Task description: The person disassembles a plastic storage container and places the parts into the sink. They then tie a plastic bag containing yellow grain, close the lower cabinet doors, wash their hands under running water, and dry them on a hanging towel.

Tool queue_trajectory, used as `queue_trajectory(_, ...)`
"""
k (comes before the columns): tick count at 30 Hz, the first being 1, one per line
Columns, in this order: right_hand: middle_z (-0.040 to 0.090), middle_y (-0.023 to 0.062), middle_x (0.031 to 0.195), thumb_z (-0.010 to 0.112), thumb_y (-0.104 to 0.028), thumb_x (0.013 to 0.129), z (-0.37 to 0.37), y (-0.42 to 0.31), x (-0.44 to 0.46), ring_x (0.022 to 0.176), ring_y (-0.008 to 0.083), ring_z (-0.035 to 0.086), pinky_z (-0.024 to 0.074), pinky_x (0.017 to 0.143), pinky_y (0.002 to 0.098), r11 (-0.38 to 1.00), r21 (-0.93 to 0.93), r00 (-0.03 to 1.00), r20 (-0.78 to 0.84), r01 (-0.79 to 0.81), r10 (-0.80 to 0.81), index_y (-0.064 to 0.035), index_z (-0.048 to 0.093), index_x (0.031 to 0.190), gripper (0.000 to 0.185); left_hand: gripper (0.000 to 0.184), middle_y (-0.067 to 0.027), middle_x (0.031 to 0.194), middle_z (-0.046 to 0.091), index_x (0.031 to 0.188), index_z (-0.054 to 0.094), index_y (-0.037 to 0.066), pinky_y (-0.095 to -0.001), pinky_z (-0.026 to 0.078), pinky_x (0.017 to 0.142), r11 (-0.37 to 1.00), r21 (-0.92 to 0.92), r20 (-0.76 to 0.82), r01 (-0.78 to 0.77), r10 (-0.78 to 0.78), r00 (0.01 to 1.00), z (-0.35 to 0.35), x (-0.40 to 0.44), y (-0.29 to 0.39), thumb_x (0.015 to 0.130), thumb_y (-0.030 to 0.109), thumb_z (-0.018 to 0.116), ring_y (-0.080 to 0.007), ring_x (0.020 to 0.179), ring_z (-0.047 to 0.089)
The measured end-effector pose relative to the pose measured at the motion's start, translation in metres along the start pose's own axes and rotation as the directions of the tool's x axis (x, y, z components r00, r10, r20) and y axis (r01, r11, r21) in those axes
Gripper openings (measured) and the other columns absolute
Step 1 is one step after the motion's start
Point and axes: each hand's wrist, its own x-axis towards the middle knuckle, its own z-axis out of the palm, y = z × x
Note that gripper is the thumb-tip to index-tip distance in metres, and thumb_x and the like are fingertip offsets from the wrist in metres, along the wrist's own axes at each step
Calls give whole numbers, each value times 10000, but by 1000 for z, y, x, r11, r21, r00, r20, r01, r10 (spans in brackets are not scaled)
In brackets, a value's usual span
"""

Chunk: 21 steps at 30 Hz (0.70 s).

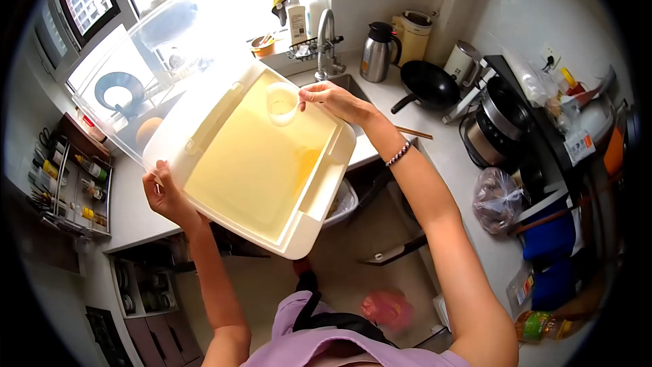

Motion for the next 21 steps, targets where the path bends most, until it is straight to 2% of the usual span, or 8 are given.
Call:
queue_trajectory(2, 575, -4, 791, 550, -366, 919, 3, 13, -1, 757, 90, 523, 426, 737, 243, 998, -56, 999, 38, -29, 31, -68, 631, 805, 330, 186, 38, 693, 467, 736, 526, 79, -223, 439, 597, 994, 98, -97, -38, 48, 994, -7, -17, -5, 865, 140, 645, -54, 626, 461)
queue_trajectory(3, 575, -4, 791, 550, -366, 919, -4, 15, 98, 757, 90, 523, 426, 737, 243, 1000, -9, 999, 39, 10, -10, -68, 631, 805, 330, 186, 38, 693, 467, 736, 526, 79, -223, 439, 597, 988, 130, -57, -77, 85, 995, 7, 72, -39, 865, 140, 645, -54, 626, 461)
queue_trajectory(4, 577, -6, 796, 546, -370, 922, -12, 14, 130, 770, 91, 523, 423, 749, 245, 998, -14, 997, 46, 57, -56, -67, 636, 806, 336, 189, 38, 693, 467, 734, 525, 78, -224, 437, 601, 983, 141, -46, -121, 128, 991, 17, 96, -51, 862, 138, 650, -55, 628, 460)
queue_trajectory(9, 602, -12, 826, 544, -366, 926, -27, 77, 166, 812, 93, 519, 412, 795, 259, 998, -46, 993, 109, -46, 51, -71, 656, 810, 337, 156, 19, 806, 450, 762, 577, 60, -251, 430, 676, 951, 287, -31, -116, 130, 991, 11, 108, -108, 827, 139, 695, -71, 722, 464)
queue_trajectory(11, 612, -23, 816, 541, -363, 930, -38, 100, 175, 804, 96, 527, 413, 821, 258, 993, 66, 988, 125, -98, 89, -75, 659, 814, 332, 133, 15, 808, 429, 780, 609, 61, -254, 413, 666, 920, 365, 25, -143, 144, 989, 20, 115, -121, 820, 145, 704, -82, 716, 446)
queue_trajectory(14, 583, 22, 942, 527, -357, 939, -52, 116, 174, 959, 120, 519, 407, 882, 281, 999, -10, 990, 134, -44, 45, -58, 642, 844, 334, 150, 17, 801, 421, 782, 608, 68, -259, 412, 665, 856, 485, 68, -177, 165, 984, 42, 117, -127, 809, 167, 718, -91, 724, 448)
queue_trajectory(16, 546, 20, 998, 516, -365, 944, -60, 123, 167, 995, 128, 511, 411, 893, 300, 914, -389, 993, 69, 117, -97, -52, 644, 855, 349, 173, 18, 794, 414, 775, 600, 76, -264, 412, 664, 747, 634, 126, -201, 157, 980, 50, 117, -133, 795, 185, 733, -103, 721, 448)
queue_trajectory(21, 533, 29, 981, 527, -315, 938, -82, 161, 127, 967, 141, 513, 417, 887, 297, 991, -125, 994, -105, -51, 38, -73, 680, 849, 300, 200, 11, 800, 414, 760, 577, 70, -269, 411, 672, 618, 770, 107, -156, 115, 987, 61, 113, -155, 782, 182, 741, -115, 734, 452)
